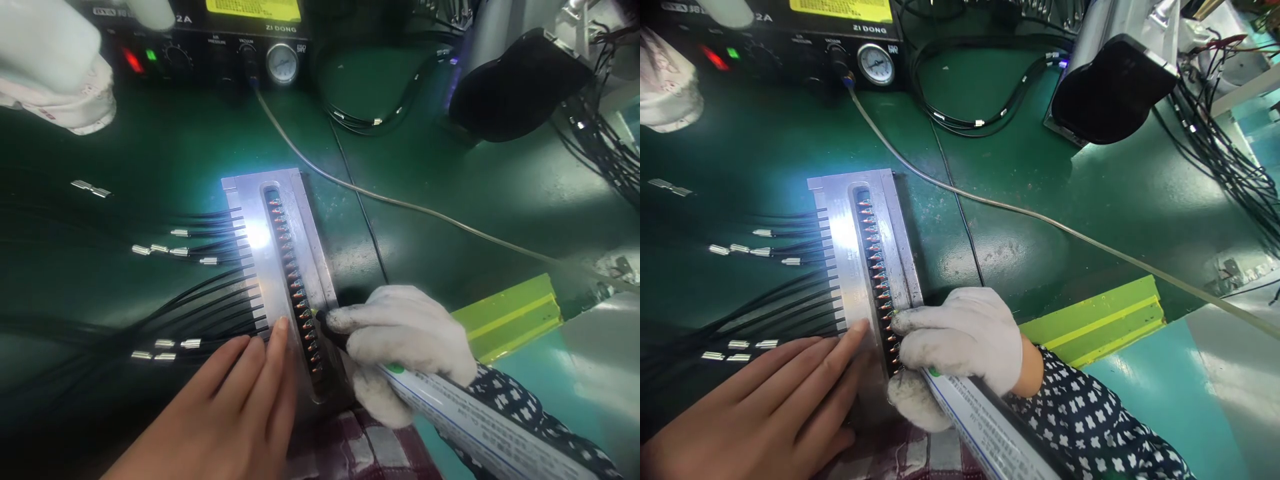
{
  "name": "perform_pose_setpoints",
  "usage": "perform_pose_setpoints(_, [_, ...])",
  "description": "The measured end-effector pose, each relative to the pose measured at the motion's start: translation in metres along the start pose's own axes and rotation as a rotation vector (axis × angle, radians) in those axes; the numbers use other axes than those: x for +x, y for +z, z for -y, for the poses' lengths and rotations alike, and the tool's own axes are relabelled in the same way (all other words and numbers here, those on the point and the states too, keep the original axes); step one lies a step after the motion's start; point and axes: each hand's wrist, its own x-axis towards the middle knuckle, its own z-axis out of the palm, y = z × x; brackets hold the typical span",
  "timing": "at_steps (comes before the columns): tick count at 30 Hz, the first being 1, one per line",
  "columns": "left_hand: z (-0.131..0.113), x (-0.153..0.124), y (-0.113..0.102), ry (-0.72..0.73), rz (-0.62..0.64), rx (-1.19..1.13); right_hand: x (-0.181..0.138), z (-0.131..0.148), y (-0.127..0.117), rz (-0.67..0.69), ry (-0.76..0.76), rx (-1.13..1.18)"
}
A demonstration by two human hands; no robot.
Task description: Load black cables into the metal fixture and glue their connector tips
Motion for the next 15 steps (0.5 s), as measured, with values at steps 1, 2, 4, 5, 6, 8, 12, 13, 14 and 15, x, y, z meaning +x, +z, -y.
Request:
perform_pose_setpoints(1, [0.0,0.001,0.0,0.0,-0.003,-0.001,0.003,0.006,-0.002,0.013,0.048,-0.015])
perform_pose_setpoints(2, [0.0,0.001,0.0,-0.002,-0.003,-0.001,0.005,0.011,-0.003,0.019,0.109,-0.026])
perform_pose_setpoints(4, [0.0,0.002,0.0,-0.004,0.001,0.001,0.008,0.022,-0.004,0.0,0.21,-0.02])
perform_pose_setpoints(5, [-0.001,0.002,0.0,-0.005,0.003,0.005,0.009,0.025,-0.004,-0.028,0.231,-0.005])
perform_pose_setpoints(6, [-0.001,0.002,0.0,-0.006,0.004,0.007,0.009,0.027,-0.003,-0.057,0.237,0.009])
perform_pose_setpoints(8, [-0.001,0.002,0.001,-0.007,0.004,0.012,0.009,0.026,0.0,-0.101,0.238,0.018])
perform_pose_setpoints(12, [0.0,0.0,0.001,-0.009,-0.004,0.01,0.008,0.009,0.003,-0.114,0.058,0.032])
perform_pose_setpoints(13, [0.0,0.0,0.001,-0.01,-0.002,0.013,0.007,0.003,0.004,-0.113,-0.006,0.043])
perform_pose_setpoints(14, [0.0,0.0,0.001,-0.011,-0.003,0.014,0.006,-0.001,0.004,-0.114,-0.048,0.051])
perform_pose_setpoints(15, [0.0,0.0,0.001,-0.01,-0.008,0.012,0.005,-0.005,0.004,-0.115,-0.065,0.054])
